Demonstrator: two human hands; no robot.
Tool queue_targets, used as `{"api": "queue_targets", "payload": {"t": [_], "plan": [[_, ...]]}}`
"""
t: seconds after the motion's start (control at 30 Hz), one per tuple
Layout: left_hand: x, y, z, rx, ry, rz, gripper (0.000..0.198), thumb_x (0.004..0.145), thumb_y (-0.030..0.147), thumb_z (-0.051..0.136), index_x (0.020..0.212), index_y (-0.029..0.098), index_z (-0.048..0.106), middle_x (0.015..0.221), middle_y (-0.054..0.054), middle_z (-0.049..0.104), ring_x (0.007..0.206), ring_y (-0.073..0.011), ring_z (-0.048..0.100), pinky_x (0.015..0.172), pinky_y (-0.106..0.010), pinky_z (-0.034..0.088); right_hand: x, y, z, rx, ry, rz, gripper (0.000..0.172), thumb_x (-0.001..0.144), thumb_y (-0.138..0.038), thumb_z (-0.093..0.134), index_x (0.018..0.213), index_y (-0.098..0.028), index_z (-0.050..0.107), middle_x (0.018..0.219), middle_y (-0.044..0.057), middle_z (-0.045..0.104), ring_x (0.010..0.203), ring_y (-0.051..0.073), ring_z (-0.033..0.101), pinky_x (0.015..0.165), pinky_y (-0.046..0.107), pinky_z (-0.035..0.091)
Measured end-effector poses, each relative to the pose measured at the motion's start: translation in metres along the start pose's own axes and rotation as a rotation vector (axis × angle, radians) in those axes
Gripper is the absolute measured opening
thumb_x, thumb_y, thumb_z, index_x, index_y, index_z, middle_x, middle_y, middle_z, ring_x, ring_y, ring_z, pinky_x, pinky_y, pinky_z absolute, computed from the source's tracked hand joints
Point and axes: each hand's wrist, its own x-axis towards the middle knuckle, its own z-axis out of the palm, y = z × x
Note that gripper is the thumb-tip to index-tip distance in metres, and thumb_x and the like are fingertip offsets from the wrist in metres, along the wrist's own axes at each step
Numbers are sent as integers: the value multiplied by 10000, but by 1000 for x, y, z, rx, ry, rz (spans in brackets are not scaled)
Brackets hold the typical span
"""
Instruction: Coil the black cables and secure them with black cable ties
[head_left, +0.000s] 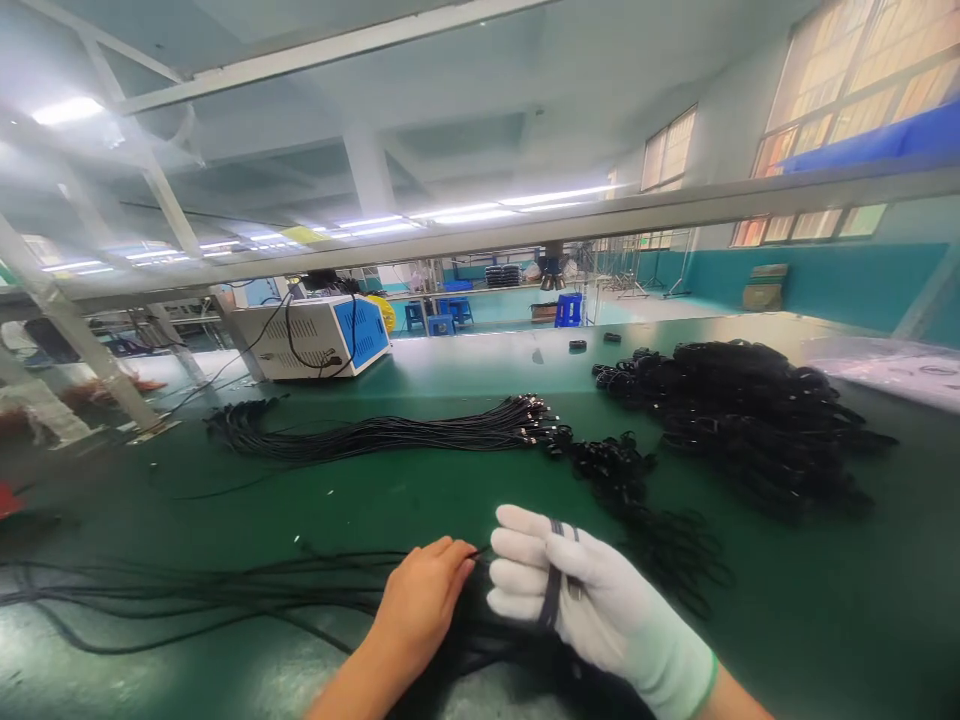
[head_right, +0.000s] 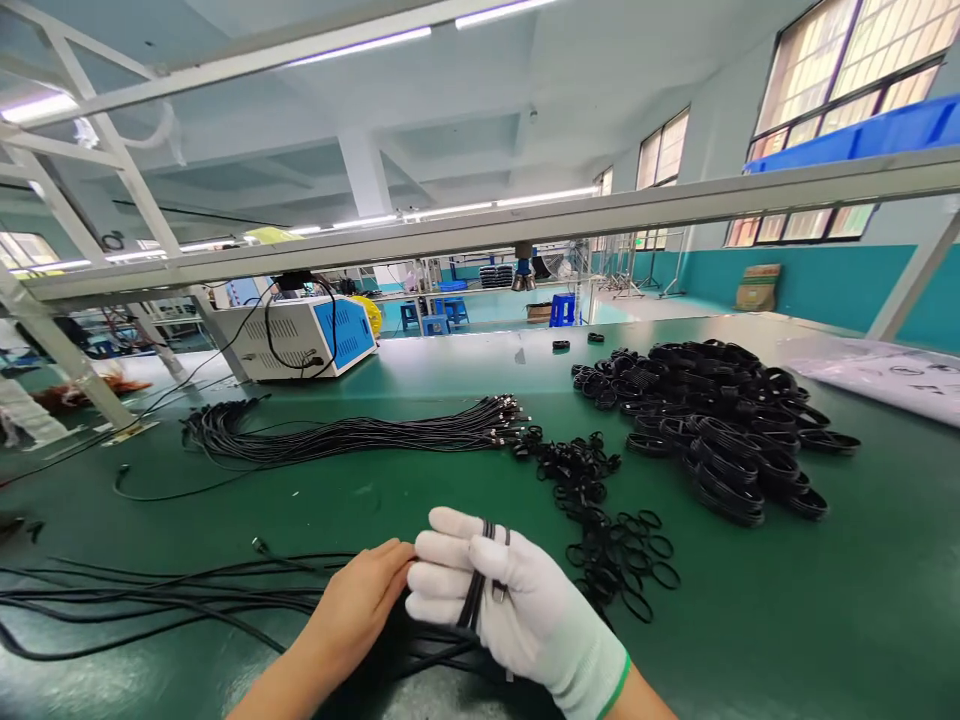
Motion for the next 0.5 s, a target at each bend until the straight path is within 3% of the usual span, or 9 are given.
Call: {"api": "queue_targets", "payload": {"t": [0.1, 0.2, 0.3, 0.43, 0.5], "plan": [[-16, 12, 4, 273, 42, 68, 249, 880, 156, 377, 835, 218, 614, 779, -9, 635, 672, -174, 572, 633, -284, 381, 1, -6, -9, -110, 156, -83, 267, 750, -285, 682, 965, -173, 569, 779, 11, 522, 695, 137, 473, 733, 343, 375], [-26, 30, 10, 325, 82, 223, 212, 847, 110, 418, 756, 209, 582, 721, 4, 623, 619, -167, 556, 595, -288, 339, 2, -2, -16, -234, 251, -99, 343, 753, -308, 683, 1049, -166, 584, 924, 75, 607, 807, 186, 549, 815, 396, 389], [-26, 39, 2, 308, 118, 356, 140, 837, 145, 504, 720, 199, 560, 700, 18, 617, 598, -150, 543, 565, -287, 301, -2, 9, -19, -335, 293, -25, 386, 753, -259, 688, 1102, -138, 574, 969, 102, 623, 856, 189, 566, 817, 361, 394], [-19, 32, -33, 246, 69, 424, 119, 824, 292, 611, 752, 199, 591, 738, 24, 624, 653, -135, 541, 588, -268, 303, -9, 21, -16, -332, 61, 252, 239, 763, -201, 666, 957, -76, 602, 812, 64, 557, 751, 140, 505, 715, 295, 376], [-18, 26, -49, 142, 24, 396, 90, 813, 287, 628, 773, 207, 622, 754, 30, 625, 690, -125, 545, 629, -252, 328, -11, 26, -12, -237, -65, 357, 256, 736, -216, 690, 922, -83, 574, 753, 25, 470, 690, 115, 448, 678, 284, 351]]}}
